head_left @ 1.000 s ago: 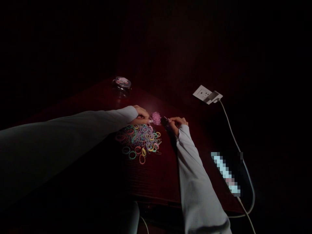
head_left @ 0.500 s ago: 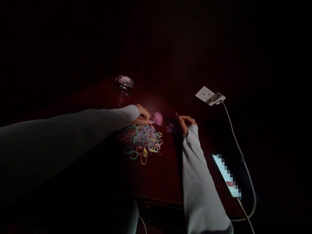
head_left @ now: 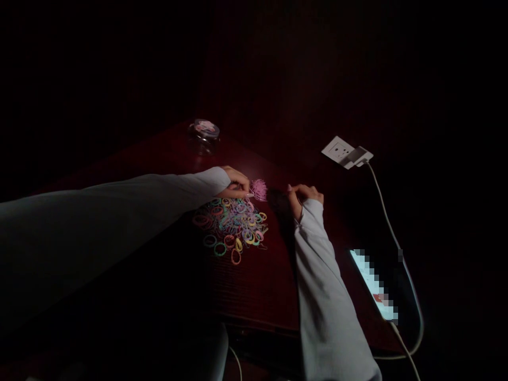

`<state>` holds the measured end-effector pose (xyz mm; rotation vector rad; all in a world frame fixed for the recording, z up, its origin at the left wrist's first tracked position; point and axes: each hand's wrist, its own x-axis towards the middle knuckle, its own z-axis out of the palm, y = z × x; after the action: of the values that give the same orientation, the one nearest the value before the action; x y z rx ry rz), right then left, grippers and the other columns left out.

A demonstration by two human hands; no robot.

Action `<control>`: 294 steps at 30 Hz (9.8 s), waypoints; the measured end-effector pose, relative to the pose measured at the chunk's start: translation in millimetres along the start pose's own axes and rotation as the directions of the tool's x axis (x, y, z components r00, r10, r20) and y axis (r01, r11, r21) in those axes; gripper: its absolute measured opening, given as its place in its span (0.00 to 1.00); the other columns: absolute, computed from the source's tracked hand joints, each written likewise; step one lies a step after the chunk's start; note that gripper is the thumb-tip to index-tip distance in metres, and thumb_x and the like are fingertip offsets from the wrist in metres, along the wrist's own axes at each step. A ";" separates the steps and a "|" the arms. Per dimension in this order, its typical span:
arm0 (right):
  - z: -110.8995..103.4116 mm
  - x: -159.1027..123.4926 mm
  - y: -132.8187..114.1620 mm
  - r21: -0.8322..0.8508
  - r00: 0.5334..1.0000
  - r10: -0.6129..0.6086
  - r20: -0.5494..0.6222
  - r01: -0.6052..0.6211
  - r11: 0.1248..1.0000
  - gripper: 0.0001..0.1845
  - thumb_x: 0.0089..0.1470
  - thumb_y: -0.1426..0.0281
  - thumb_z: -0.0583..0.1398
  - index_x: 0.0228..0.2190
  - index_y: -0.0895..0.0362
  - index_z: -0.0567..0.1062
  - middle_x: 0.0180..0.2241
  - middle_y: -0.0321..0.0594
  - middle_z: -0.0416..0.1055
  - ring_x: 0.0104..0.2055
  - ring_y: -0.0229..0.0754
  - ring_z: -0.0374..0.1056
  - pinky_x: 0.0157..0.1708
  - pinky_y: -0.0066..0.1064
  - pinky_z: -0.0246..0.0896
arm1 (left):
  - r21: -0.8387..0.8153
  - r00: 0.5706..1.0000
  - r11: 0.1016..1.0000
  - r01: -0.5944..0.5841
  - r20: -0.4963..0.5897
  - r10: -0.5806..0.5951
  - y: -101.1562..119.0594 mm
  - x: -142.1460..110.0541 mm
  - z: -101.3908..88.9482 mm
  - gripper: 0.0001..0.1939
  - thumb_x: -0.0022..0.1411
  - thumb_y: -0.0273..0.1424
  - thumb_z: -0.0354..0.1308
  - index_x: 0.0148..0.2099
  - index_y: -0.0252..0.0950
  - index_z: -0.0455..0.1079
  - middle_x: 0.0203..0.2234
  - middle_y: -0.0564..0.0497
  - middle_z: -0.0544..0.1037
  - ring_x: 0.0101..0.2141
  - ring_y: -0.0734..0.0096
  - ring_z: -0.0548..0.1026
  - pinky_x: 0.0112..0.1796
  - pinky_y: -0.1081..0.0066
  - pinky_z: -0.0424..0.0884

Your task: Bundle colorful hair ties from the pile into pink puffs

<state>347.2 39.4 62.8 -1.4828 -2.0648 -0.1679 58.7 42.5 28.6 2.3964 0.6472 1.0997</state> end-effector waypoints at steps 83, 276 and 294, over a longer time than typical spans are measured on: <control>4.6 -25.9 -71.7 0.212 0.936 -0.300 0.182 0.261 0.942 0.15 0.70 0.54 0.62 0.39 0.47 0.87 0.31 0.37 0.76 0.39 0.45 0.67 0.47 0.38 0.60 | 0.366 0.994 0.930 0.026 -0.109 0.015 5.6 -2.6 -8.4 0.21 0.73 0.40 0.53 0.27 0.39 0.72 0.18 0.57 0.72 0.22 0.75 0.65 0.32 0.69 0.58; 18.7 -21.0 -36.5 0.080 0.905 -0.334 0.262 0.325 0.942 0.29 0.74 0.48 0.54 0.36 0.52 0.86 0.33 0.42 0.83 0.38 0.46 0.71 0.46 0.37 0.58 | 0.353 0.988 0.935 -0.015 0.150 -0.041 16.0 -2.6 -10.2 0.17 0.73 0.38 0.54 0.41 0.37 0.82 0.29 0.56 0.80 0.27 0.79 0.67 0.34 0.76 0.60; 16.3 -20.6 -35.3 0.119 0.900 -0.344 0.267 0.324 0.939 0.22 0.74 0.55 0.56 0.40 0.51 0.86 0.35 0.42 0.84 0.39 0.47 0.73 0.48 0.38 0.61 | 0.386 0.990 0.917 -0.098 0.134 0.049 8.7 -3.8 -3.9 0.11 0.71 0.32 0.55 0.41 0.38 0.80 0.30 0.54 0.81 0.34 0.72 0.70 0.40 0.70 0.57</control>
<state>313.6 16.2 46.7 -1.1509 -2.5235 -0.0115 55.5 34.0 33.5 2.8240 0.8046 0.9100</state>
